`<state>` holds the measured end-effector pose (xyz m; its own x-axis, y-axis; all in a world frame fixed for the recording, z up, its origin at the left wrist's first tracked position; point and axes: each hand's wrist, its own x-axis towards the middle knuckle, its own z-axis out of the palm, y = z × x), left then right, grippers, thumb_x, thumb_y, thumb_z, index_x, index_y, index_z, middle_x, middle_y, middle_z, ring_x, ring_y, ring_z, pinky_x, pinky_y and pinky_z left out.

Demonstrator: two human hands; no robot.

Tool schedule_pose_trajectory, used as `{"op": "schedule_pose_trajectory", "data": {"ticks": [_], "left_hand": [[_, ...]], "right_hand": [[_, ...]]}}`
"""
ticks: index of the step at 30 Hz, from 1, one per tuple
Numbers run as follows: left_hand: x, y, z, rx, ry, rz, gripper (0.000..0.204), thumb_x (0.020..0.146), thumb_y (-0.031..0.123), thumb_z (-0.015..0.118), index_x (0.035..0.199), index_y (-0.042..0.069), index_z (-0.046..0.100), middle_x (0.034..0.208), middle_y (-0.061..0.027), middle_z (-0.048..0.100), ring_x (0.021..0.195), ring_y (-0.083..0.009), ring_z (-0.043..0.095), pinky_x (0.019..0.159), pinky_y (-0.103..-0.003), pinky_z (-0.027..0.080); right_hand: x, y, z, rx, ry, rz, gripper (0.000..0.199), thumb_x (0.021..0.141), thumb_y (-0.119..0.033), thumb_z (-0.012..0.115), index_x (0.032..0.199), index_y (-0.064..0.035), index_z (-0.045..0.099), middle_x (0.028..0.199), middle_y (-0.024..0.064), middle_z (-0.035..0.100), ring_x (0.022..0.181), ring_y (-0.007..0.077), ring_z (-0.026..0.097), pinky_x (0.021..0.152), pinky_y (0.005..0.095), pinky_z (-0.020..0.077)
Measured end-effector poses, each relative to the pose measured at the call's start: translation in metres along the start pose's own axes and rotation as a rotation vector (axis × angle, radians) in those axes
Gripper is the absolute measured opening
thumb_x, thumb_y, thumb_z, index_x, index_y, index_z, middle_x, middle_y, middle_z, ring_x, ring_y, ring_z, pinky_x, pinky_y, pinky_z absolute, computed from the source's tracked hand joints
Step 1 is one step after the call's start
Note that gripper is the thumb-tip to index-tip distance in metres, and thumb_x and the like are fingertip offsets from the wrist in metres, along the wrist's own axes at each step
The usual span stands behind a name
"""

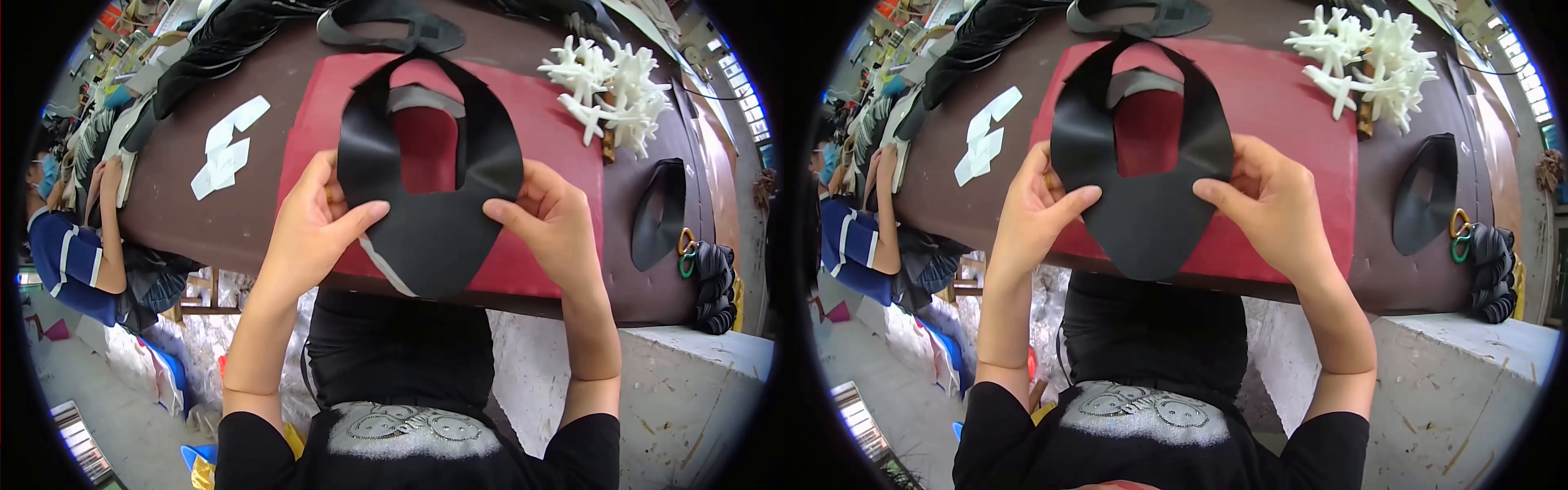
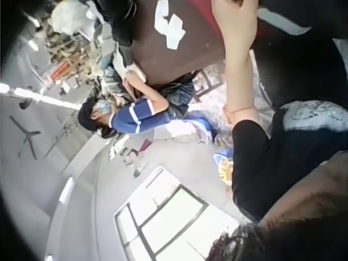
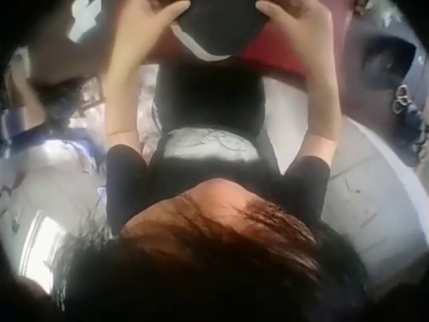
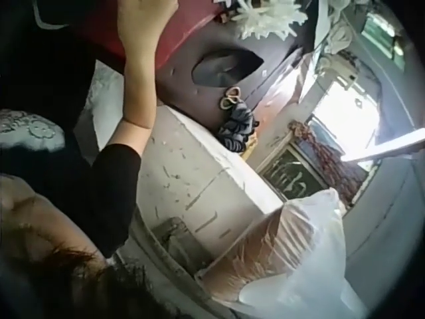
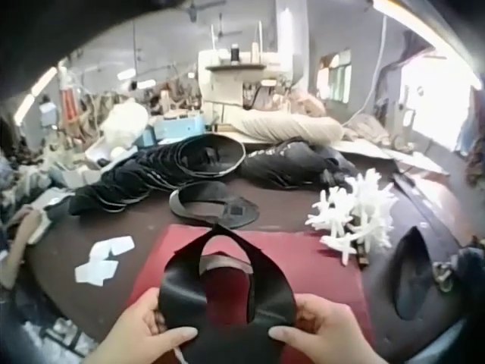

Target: Assembling shoe components by fitting liners and upper parts on a workbench.

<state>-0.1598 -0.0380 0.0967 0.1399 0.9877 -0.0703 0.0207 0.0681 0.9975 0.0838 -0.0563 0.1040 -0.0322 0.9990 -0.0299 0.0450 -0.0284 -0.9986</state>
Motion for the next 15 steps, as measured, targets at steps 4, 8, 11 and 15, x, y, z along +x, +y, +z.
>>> {"op": "schedule_pose_trajectory", "data": {"ticks": [4,8,11,15], "left_hand": [[-0.004,-0.016,-0.017,0.086,0.053,-0.065,0.038,0.079,0.001,0.071,0.113,-0.004,0.055,0.076,-0.0076,0.062,0.064,-0.0103,0.058,0.056,-0.021,0.047],[0.0,-0.025,-0.024,0.242,0.036,-0.114,0.038,0.076,0.002,0.075,0.109,-0.004,0.056,0.07,-0.006,0.059,0.059,-0.0096,0.057,0.056,-0.021,0.047],[0.003,-0.03,-0.028,0.234,0.006,-0.133,0.037,0.075,0.004,0.077,0.105,-0.003,0.057,0.066,-0.0047,0.057,0.055,-0.0092,0.056,0.055,-0.021,0.046],[0.008,-0.031,-0.032,0.273,-0.019,-0.136,0.034,0.074,0.003,0.076,0.101,-0.002,0.056,0.066,-0.0039,0.056,0.054,-0.0091,0.056,0.054,-0.02,0.046]], "right_hand": [[0.003,0.024,0.017,-0.203,-0.022,0.032,0.031,0.081,0.004,0.068,0.112,0.0057,0.064,0.086,0.0068,0.069,0.071,0.0099,0.061,0.067,0.0201,0.0496],[0.005,0.034,0.022,-0.354,0.018,0.006,0.027,0.077,0.003,0.071,0.104,0.0055,0.067,0.078,0.0067,0.069,0.066,0.0111,0.061,0.063,0.0214,0.0494],[0.007,0.035,0.023,-0.326,0.019,0.081,0.024,0.076,0.002,0.072,0.1,0.0052,0.068,0.076,0.0067,0.069,0.064,0.0114,0.061,0.063,0.0215,0.0497],[0.008,0.035,0.026,-0.405,0.022,0.021,0.024,0.076,0.002,0.072,0.099,0.0056,0.067,0.078,0.0076,0.07,0.063,0.0119,0.061,0.062,0.0222,0.0495]]}}
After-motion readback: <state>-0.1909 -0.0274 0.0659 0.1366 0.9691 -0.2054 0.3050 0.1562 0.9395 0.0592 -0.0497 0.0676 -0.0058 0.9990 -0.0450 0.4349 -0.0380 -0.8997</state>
